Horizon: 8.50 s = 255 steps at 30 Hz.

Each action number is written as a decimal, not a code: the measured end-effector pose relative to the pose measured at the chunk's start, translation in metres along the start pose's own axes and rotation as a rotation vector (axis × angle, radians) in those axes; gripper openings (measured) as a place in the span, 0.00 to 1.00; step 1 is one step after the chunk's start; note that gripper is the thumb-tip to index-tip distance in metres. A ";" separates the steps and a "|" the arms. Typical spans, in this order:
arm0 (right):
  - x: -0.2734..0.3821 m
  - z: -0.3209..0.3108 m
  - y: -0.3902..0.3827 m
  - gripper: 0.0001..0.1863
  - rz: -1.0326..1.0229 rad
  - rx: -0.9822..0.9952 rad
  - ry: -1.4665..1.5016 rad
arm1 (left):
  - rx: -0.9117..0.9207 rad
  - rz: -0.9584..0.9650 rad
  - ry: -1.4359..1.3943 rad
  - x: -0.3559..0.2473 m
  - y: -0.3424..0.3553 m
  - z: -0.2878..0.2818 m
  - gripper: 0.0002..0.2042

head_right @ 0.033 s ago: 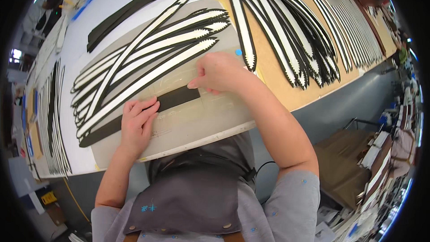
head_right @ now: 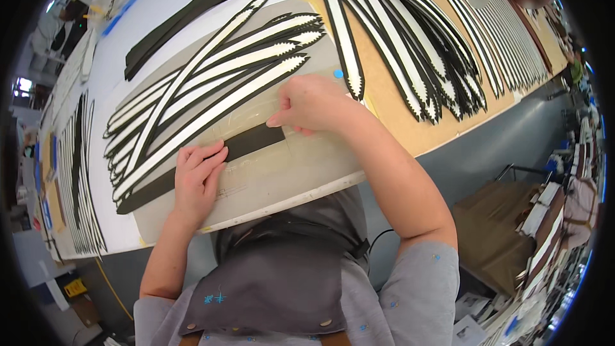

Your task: The recorder is assembling and inspecting leather belt components by folding and checking the edges of leather strips on a workbench.

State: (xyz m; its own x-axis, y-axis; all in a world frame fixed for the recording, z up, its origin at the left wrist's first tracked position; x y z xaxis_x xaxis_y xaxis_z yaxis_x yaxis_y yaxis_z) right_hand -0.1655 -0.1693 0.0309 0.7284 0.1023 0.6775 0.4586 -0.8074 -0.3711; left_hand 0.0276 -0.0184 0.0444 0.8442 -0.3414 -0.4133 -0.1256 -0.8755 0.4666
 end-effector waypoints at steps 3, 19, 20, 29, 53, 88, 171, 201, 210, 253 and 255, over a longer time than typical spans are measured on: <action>-0.004 -0.003 -0.005 0.17 -0.045 -0.004 0.029 | -0.004 -0.036 -0.023 -0.002 0.003 0.001 0.14; -0.117 -0.095 -0.084 0.08 0.025 -0.666 0.043 | -0.037 -0.059 -0.078 0.000 0.001 -0.002 0.13; -0.121 -0.089 -0.086 0.08 0.041 -0.627 0.133 | -0.032 -0.060 -0.075 0.000 0.001 -0.002 0.13; -0.095 -0.071 -0.077 0.12 0.130 -0.628 0.005 | -0.023 -0.118 -0.191 0.011 -0.004 -0.001 0.13; 0.060 0.076 -0.009 0.06 -0.051 -0.310 0.277 | -0.207 -0.049 -0.205 0.016 -0.018 0.006 0.11; 0.049 0.089 -0.042 0.04 -0.093 -0.317 0.349 | -0.197 -0.086 -0.216 0.019 -0.018 0.005 0.12; 0.041 -0.055 -0.061 0.06 -0.378 -0.410 0.442 | 0.011 0.069 -0.281 -0.047 0.112 -0.033 0.12; 0.067 0.055 -0.080 0.31 -0.789 -0.418 -0.281 | -1.031 -0.809 -1.709 0.162 -0.159 -0.126 0.33; 0.004 0.044 -0.116 0.26 -0.542 -0.542 -0.266 | -0.515 -0.751 -0.503 0.094 -0.100 -0.137 0.11; -0.038 0.018 -0.105 0.36 -0.377 -0.664 -0.345 | 0.128 0.129 -0.200 -0.045 0.050 0.046 0.15; -0.038 0.019 -0.105 0.36 -0.378 -0.660 -0.355 | 0.103 0.157 -0.180 -0.046 0.049 0.052 0.15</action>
State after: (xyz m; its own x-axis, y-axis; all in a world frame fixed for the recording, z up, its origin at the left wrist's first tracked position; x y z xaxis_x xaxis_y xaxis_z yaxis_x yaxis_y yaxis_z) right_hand -0.2319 -0.0776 0.0322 0.7529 0.5223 0.4005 0.3925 -0.8447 0.3638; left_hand -0.0439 -0.0632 0.0455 0.7045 -0.5236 -0.4790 -0.3085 -0.8338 0.4578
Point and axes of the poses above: each hand's wrist, its own y-axis towards the middle knuckle, its own z-axis out of the palm, x = y × z, the point moved 7 cm from there along y, towards the middle knuckle, and after that the axes turned 8 degrees about -x, right-handed, at the moved point
